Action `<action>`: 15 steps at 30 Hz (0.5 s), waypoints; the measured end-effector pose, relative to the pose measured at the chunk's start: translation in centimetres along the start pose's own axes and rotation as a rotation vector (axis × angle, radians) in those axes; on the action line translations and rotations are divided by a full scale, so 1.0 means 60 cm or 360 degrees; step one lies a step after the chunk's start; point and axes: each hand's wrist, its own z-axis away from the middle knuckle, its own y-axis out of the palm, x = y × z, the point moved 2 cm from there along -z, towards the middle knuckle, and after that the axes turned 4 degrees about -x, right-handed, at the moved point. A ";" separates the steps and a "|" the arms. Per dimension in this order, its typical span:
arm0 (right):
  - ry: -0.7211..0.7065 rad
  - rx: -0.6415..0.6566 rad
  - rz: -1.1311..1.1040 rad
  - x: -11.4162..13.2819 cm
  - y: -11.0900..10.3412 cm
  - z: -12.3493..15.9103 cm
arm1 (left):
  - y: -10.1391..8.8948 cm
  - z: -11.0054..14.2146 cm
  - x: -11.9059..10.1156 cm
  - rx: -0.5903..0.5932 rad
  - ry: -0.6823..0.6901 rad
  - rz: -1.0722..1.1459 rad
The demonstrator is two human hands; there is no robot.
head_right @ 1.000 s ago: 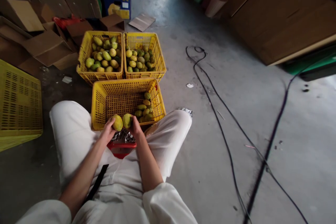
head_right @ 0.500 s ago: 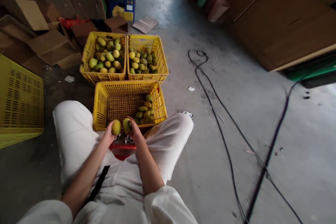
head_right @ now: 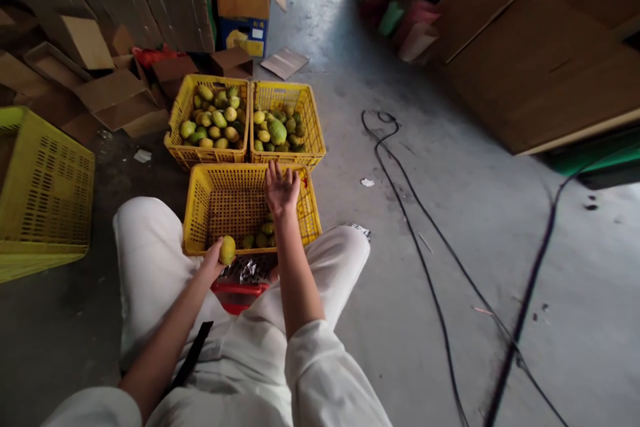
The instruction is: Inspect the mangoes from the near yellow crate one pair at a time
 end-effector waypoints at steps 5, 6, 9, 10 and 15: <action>0.0435 -0.0323 0.0244 -0.084 -0.141 0.091 | 0.010 0.013 -0.010 0.0039 -0.0029 -0.0031; 0.0550 -0.0393 0.0284 -0.101 -0.166 0.106 | 0.021 0.014 -0.022 0.0053 -0.0039 -0.0028; 0.0653 -0.0582 0.0239 -0.124 -0.214 0.134 | 0.073 0.017 -0.097 0.0113 -0.0007 0.0033; 0.0632 -0.0575 0.0227 -0.123 -0.221 0.138 | 0.094 0.021 -0.137 0.0149 0.0047 0.0079; 0.0416 -0.0381 0.0245 -0.102 -0.239 0.145 | 0.159 0.057 -0.359 0.0677 0.0625 0.0510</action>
